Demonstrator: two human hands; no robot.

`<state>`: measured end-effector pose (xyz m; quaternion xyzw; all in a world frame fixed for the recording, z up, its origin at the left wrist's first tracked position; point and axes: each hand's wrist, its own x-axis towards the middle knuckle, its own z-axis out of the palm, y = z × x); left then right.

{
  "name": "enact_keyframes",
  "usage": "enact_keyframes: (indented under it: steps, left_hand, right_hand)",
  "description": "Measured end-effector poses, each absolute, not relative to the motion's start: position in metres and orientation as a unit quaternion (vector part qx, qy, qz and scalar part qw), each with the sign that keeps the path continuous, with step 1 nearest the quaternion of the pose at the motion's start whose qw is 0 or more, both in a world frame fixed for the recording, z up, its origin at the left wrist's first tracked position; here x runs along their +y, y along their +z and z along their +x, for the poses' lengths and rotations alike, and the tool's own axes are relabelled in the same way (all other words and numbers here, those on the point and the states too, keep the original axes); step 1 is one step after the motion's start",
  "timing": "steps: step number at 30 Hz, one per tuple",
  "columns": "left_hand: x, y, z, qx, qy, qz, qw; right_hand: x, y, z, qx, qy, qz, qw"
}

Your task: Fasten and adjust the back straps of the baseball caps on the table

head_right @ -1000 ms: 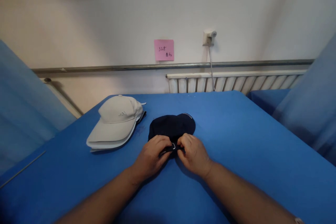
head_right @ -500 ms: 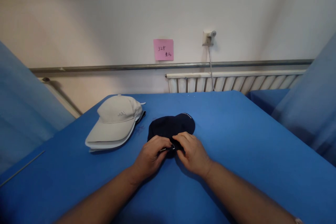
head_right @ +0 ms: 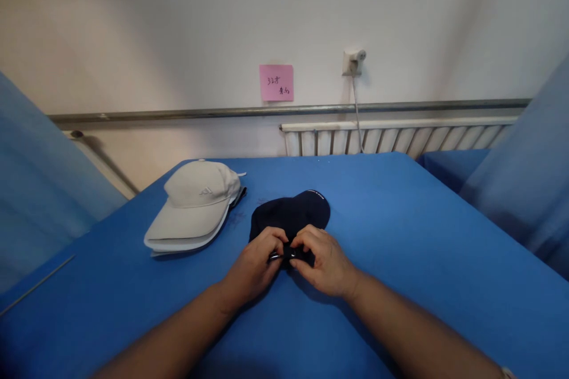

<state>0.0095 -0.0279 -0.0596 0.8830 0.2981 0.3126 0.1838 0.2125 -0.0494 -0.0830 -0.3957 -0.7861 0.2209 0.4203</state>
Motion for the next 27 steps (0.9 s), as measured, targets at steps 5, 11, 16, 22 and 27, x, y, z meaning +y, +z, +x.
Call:
enact_keyframes:
  steps: [5,11,16,22,27]
  left_hand:
    - [-0.0281,-0.0604,0.0100,0.283,0.305,0.894,0.165]
    - [-0.0286,-0.0609,0.0112,0.281,0.293,0.901,0.150]
    - [-0.0275,-0.0620,0.0112,0.281,0.293,0.901,0.154]
    - [-0.0283,-0.0626,0.0108,0.280,0.287,0.904,0.146]
    - [-0.0279,-0.0598,0.0100,0.276,0.302,0.904,0.124]
  right_hand:
    - [-0.0491,-0.0835,0.2104,-0.782,0.233,-0.411,0.406]
    - [-0.0488,-0.0848,0.2089,-0.787,0.229,-0.421,0.389]
    - [-0.0485,-0.0869,0.2080,-0.782,0.220,-0.437,0.386]
    - [-0.0480,-0.0862,0.2083,-0.783,0.223,-0.441,0.378]
    - [-0.0467,-0.0892,0.2080,-0.770,0.229,-0.445,0.396]
